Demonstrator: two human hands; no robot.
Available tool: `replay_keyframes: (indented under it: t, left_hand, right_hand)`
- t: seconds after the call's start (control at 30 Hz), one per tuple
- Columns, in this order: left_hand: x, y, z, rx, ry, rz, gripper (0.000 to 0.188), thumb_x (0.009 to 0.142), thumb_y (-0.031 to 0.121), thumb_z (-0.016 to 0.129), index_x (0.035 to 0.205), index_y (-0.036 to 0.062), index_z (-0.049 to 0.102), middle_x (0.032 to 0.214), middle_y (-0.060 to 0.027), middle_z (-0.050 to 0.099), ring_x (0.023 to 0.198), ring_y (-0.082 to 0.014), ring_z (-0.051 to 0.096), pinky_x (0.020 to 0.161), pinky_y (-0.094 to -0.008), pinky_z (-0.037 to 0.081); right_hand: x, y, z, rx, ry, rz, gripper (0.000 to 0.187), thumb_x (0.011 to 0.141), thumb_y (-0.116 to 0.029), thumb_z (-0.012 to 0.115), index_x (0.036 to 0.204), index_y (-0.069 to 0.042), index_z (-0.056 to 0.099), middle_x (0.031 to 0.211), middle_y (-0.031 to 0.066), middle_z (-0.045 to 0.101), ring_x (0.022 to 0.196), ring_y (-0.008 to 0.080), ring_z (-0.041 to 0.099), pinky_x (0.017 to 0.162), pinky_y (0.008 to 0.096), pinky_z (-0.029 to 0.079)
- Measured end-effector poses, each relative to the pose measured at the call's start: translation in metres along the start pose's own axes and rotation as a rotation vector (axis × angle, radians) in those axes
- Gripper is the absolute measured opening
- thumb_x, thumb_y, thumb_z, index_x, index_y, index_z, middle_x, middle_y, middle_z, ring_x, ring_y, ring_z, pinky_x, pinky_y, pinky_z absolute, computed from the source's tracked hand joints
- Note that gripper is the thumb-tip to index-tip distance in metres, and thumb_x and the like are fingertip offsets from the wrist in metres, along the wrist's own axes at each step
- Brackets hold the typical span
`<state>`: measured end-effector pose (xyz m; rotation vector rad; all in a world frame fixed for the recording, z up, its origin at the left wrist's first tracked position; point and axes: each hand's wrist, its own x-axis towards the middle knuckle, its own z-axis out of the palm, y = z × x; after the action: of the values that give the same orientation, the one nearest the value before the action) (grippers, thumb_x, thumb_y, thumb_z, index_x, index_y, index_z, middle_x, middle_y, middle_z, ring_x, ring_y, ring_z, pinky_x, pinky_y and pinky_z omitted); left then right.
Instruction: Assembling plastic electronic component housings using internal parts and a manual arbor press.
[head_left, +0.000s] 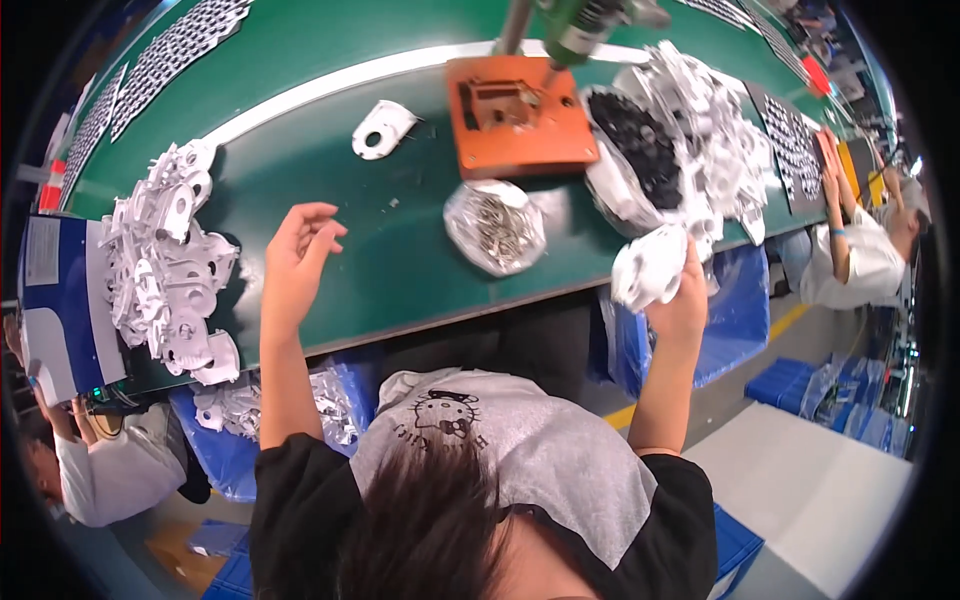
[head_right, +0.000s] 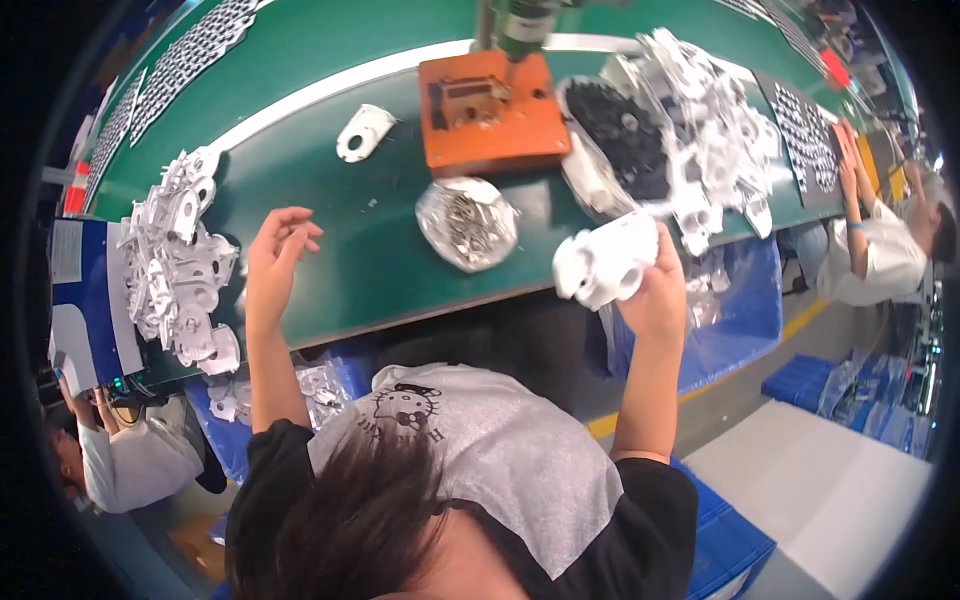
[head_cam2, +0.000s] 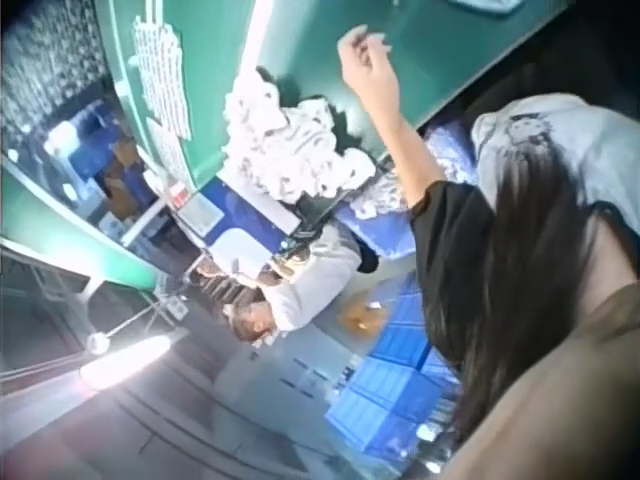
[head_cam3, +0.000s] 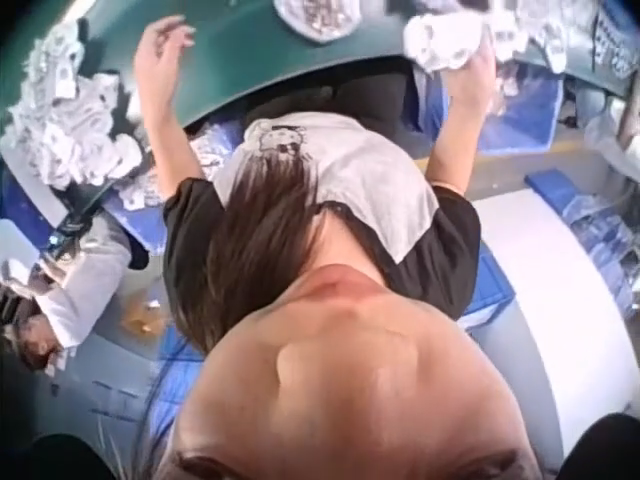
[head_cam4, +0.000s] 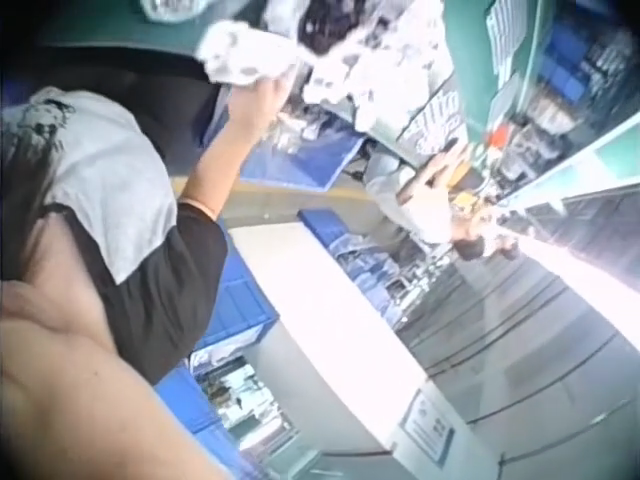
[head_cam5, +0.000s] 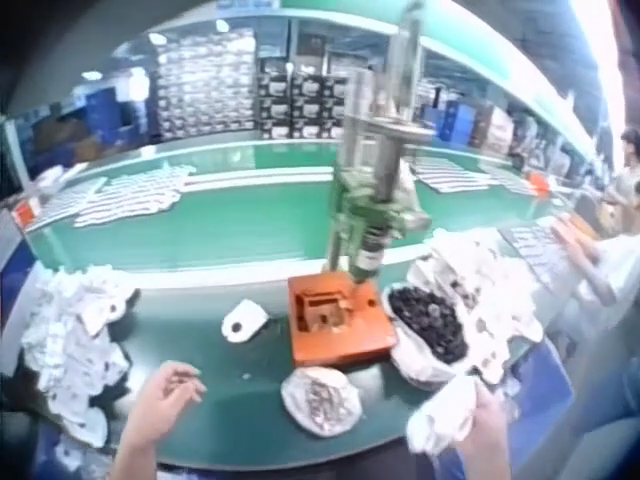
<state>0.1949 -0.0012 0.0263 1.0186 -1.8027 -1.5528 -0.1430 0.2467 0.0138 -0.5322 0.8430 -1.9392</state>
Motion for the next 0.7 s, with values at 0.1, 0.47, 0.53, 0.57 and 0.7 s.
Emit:
replay_keyframes:
  t: [0.1,0.47,0.53,0.57,0.7]
  left_hand:
    - [0.01,-0.017,-0.015,0.01,0.16,-0.03,0.025,0.086,0.007,0.054,0.11,-0.0001,0.052,0.093,-0.0066,0.059,0.08,-0.01,0.055,0.071,-0.0229,0.045]
    - [0.072,0.008,0.04,0.427,0.136,0.427,0.041,0.081,0.017,0.061,0.117,0.0028,0.048,0.116,-0.0134,0.051,0.11,-0.0287,0.05,0.093,-0.0341,0.039]
    - [0.066,0.011,0.04,0.419,0.188,0.527,0.04,0.081,0.015,0.061,0.117,0.0027,0.049,0.116,-0.0144,0.052,0.11,-0.0285,0.05,0.093,-0.0343,0.039]
    - [0.058,0.011,0.038,0.367,0.258,0.507,0.041,0.08,0.013,0.061,0.118,0.0025,0.049,0.117,-0.0137,0.053,0.11,-0.0267,0.051,0.091,-0.0339,0.04]
    - [0.001,0.01,-0.017,0.494,0.651,0.506,0.04,0.079,0.007,0.062,0.117,0.0029,0.052,0.116,-0.0113,0.055,0.108,-0.0234,0.052,0.092,-0.0327,0.039]
  right_hand:
    - [0.025,0.012,0.043,-0.184,0.105,0.045,0.063,0.071,0.011,0.052,0.13,-0.003,0.035,0.113,0.0146,0.054,0.1,0.0228,0.058,0.086,0.0343,0.049]
    - [0.09,0.027,0.081,-0.196,-0.203,0.301,0.063,0.066,0.004,0.049,0.128,0.01,0.04,0.127,0.0176,0.048,0.115,0.0243,0.049,0.095,0.034,0.041]
    - [0.092,0.03,0.063,-0.246,-0.226,0.154,0.064,0.065,-0.002,0.053,0.126,0.013,0.04,0.124,0.0193,0.05,0.115,0.0296,0.049,0.1,0.0383,0.037]
    - [0.089,0.026,0.062,-0.295,-0.166,0.11,0.064,0.066,-0.003,0.054,0.125,0.015,0.038,0.125,0.0214,0.048,0.118,0.0319,0.048,0.103,0.0398,0.033]
    - [0.073,0.005,0.025,-0.569,-0.043,0.017,0.062,0.068,-0.001,0.052,0.125,0.016,0.036,0.127,0.023,0.047,0.118,0.0313,0.047,0.103,0.0395,0.034]
